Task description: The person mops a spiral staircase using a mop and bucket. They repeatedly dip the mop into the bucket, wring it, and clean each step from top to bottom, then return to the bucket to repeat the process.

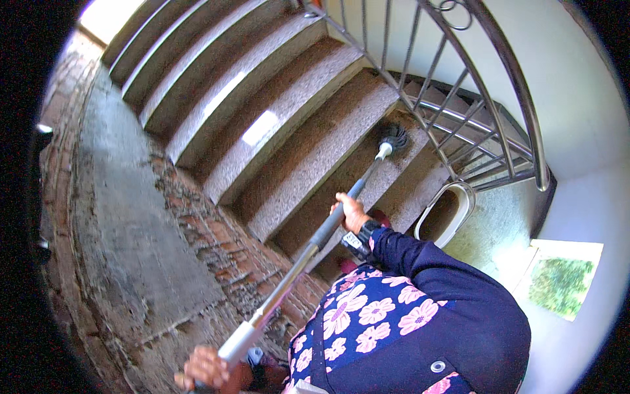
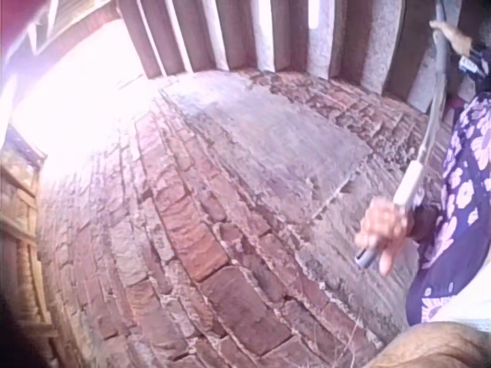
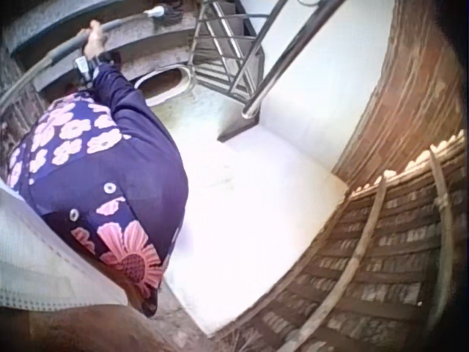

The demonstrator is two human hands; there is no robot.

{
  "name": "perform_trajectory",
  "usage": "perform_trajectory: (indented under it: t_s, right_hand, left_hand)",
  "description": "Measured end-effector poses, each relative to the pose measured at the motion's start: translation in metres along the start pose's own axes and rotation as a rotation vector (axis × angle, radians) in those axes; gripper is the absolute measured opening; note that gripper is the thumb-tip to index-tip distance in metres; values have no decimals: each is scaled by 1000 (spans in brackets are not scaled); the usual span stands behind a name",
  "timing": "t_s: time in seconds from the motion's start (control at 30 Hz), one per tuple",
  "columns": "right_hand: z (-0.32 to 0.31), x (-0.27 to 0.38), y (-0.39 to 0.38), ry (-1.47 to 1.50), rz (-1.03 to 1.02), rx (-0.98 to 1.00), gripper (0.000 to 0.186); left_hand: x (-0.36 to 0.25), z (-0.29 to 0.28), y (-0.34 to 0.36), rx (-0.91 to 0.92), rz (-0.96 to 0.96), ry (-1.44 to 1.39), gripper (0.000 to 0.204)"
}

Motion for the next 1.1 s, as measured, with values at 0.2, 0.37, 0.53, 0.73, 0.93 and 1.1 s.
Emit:
perform_trajectory:
  t_s: [0.2,0.37,0.53,0.73,0.93,1.1]
  right_hand:
    - [-6,36,6,-159,-175,-105,25]
    - [-2,100,45,-246,-231,-68,25]
    - [-1,158,99,-345,-235,-146,28]
    - [-1,154,92,-304,-259,-168,24]
    - [-1,98,44,-280,-324,-132,28]
    - [-9,42,33,-241,-260,-171,28]
  left_hand:
    - [-4,35,31,139,11,-86,32]
    - [48,76,24,12,53,-83,25]
    - [100,102,21,-61,16,0,26]
    - [97,94,15,-64,6,-14,26]
    - [42,51,23,-190,-4,51,26]
    - [17,31,40,-156,31,-121,27]
Point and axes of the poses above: each hand's wrist, its own y-axis towards the middle knuckle, its own z-axis out of the palm, x = y × z, the point moved 4 cm from there along y, towards the middle knuckle, and after that the axes turned 2 degrees about -z, right-handed, at the moved point
